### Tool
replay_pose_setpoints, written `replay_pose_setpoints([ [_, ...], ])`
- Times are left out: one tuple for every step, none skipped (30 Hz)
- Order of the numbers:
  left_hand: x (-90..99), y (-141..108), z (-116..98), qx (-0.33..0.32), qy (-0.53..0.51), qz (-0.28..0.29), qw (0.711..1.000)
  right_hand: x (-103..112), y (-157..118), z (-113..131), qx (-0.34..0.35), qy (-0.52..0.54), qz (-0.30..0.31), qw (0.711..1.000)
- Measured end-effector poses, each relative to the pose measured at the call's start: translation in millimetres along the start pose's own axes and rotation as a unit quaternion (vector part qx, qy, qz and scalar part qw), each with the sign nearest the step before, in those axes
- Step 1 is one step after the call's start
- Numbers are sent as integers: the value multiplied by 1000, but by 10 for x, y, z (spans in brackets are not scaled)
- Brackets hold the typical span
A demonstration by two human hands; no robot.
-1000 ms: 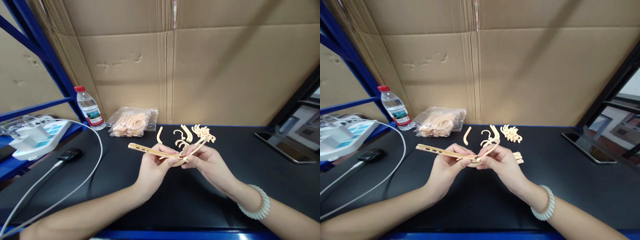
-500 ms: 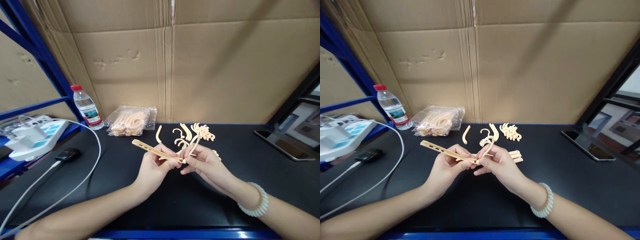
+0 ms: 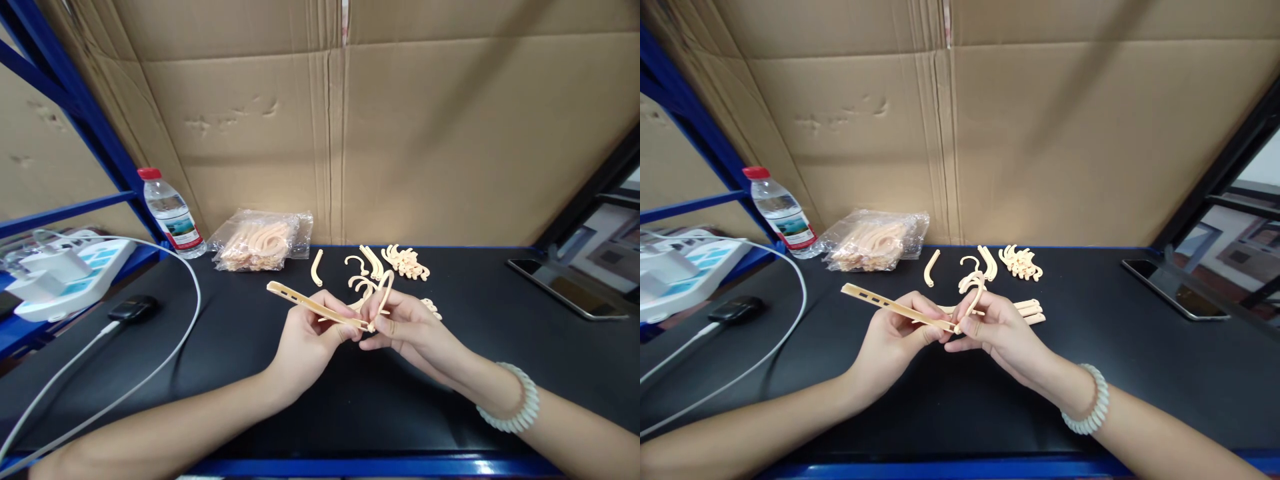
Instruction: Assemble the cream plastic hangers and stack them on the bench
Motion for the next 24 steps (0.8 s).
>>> replay_pose_setpoints([
  [3,-2,-7,-1,2,-2,1000,3,2,-1,1,2,-2,1000],
  [6,-5,-12,-2,5,-5,1000,7,3,-4,1,4,-4,1000],
  [6,-7,-17,-2,7,-6,1000,13,3,-7,-1,4,-6,1000],
  [6,-8,-19,-2,9,-7,1000,17,1,-11,-3,5,-8,1000],
  [6,-10,-21,-2,10,-8,1000,20,-1,-14,-5,6,-9,1000],
  [6,-10,-22,-2,11,-9,1000,19,-4,-18,-8,7,-8,1000],
  [6,-10,-23,-3,11,-10,1000,16,-8,-22,-10,9,-6,1000],
  [8,-10,-21,-3,11,-12,1000,10,-11,-24,-11,10,-3,1000],
  [10,-10,-18,-3,10,-14,1000,4,-12,-27,-12,12,0,1000],
  [12,-10,-15,-2,10,-16,1000,0,-13,-29,-12,14,2,1000],
  [12,-10,-12,-2,9,-17,1000,-1,-13,-32,-12,17,2,1000],
  [12,-10,-10,-2,9,-17,1000,2,-12,-36,-12,20,1,1000],
  [11,-11,-10,-2,10,-18,1000,6,-10,-41,-11,24,0,1000],
  [11,-12,-11,-3,11,-18,1000,12,-9,-47,-11,28,-2,1000],
  [10,-13,-13,-3,13,-19,1000,16,-8,-54,-12,31,-4,999],
  [10,-14,-15,-3,14,-20,1000,18,-8,-61,-14,35,-4,999],
  [10,-15,-18,-3,15,-21,1000,18,-9,-68,-15,38,-3,999],
  [9,-16,-21,-3,15,-22,1000,17,-11,-75,-18,41,-1,999],
  [7,-16,-24,-4,15,-21,1000,18,-12,-81,-20,44,-1,999],
  [4,-16,-27,-4,14,-21,1000,18,-13,-86,-22,46,-1,999],
  [2,-16,-30,-4,14,-19,1000,20,-14,-91,-24,48,-2,999],
  [1,-15,-33,-5,15,-18,1000,28,-14,-95,-26,50,-6,998],
  [1,-14,-35,-6,15,-18,1000,37,-15,-101,-29,51,-10,998],
  [0,-13,-35,-6,16,-17,1000,47,-14,-107,-31,51,-15,998],
])
Point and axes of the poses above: each hand's wrist, its own y-axis towards the middle knuckle, its own x-axis out of the back of the hand, z = x × y, the point moved 10 cm from there along y, towards the middle knuckle, and after that the axes turned 1 degree about x, right-handed, at the moved point
